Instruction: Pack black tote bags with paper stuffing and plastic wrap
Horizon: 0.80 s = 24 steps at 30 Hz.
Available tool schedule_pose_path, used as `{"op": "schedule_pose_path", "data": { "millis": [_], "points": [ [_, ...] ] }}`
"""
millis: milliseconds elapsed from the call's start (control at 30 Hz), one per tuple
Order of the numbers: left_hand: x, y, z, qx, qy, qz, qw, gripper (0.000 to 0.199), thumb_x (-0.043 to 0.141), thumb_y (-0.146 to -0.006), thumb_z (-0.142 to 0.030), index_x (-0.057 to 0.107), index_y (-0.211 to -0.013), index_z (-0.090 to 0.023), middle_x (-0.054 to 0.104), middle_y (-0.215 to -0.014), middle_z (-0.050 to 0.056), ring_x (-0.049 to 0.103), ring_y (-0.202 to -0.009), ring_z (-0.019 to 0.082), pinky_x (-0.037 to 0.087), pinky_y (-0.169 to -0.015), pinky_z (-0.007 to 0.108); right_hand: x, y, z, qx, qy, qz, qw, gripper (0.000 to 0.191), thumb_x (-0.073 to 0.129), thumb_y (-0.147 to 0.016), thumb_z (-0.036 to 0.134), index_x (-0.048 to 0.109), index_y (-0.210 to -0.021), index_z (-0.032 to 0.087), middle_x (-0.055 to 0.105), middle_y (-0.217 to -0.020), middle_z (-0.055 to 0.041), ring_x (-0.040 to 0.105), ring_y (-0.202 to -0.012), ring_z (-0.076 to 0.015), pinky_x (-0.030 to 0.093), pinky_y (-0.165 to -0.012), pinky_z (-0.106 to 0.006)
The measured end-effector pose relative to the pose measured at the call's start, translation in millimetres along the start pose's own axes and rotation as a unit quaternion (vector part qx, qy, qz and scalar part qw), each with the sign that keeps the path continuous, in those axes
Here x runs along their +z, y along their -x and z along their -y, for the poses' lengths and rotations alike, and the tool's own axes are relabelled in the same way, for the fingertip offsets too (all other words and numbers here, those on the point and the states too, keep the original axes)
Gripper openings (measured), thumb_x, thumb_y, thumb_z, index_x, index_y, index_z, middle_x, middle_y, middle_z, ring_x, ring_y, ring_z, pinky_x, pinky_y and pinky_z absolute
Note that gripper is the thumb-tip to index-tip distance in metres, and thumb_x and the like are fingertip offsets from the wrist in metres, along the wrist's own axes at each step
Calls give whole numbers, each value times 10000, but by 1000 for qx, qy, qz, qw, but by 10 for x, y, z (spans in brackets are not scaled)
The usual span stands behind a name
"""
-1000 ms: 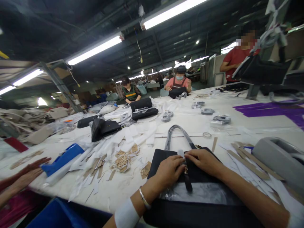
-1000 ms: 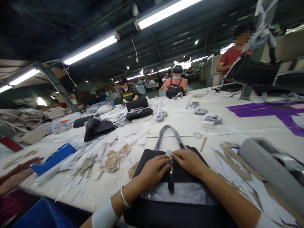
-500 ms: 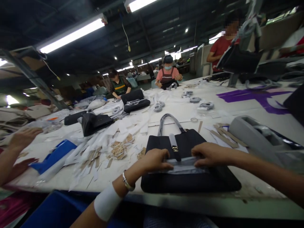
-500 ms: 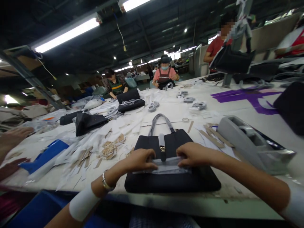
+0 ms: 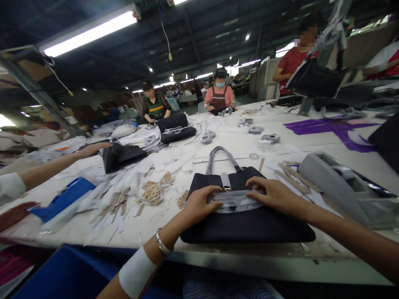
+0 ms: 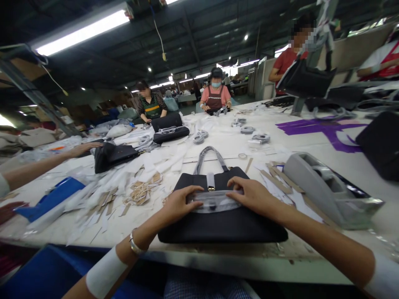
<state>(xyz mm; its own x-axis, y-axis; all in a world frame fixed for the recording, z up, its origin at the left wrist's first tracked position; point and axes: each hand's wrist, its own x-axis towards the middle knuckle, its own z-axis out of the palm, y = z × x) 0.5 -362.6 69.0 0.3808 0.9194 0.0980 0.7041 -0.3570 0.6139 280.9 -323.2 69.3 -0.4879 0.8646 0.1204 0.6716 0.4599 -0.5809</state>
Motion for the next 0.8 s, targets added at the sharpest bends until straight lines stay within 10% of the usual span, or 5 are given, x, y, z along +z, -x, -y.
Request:
{"op": "schedule_pose_path", "data": {
  "millis": [200,367,800],
  "points": [
    [114,95,58,39,-95,-39,994,476,618,-898,-382,510,-1350,-280,580,-1316,45,528,-1193,211,424,-1032,346,249,259,70,-177,114,-102,972,332,513,-946,313,596,-1264,266,598,-1323,-56,532,-1227,-246,373,-1100,-419],
    [87,101,12,16,-166,18,986,380,508,-945,-500,618,-1200,-240,667,-1127,47,588,-1056,232,454,-923,348,280,319,-58,-117,165,-70,977,517,559,-907,464,526,-1372,241,578,-1352,-104,537,-1216,-314,409,-1047,-504],
    [-84,-130,-148,55,-90,248,963,391,719,-764,-539,677,-956,-201,660,-941,20,605,-851,190,394,-681,230,-136,-16,109,-4,-25,304,952,285,668,-772,509,683,-830,231,684,-799,-9,628,-757,-237,421,-639,-289]
  ]
}}
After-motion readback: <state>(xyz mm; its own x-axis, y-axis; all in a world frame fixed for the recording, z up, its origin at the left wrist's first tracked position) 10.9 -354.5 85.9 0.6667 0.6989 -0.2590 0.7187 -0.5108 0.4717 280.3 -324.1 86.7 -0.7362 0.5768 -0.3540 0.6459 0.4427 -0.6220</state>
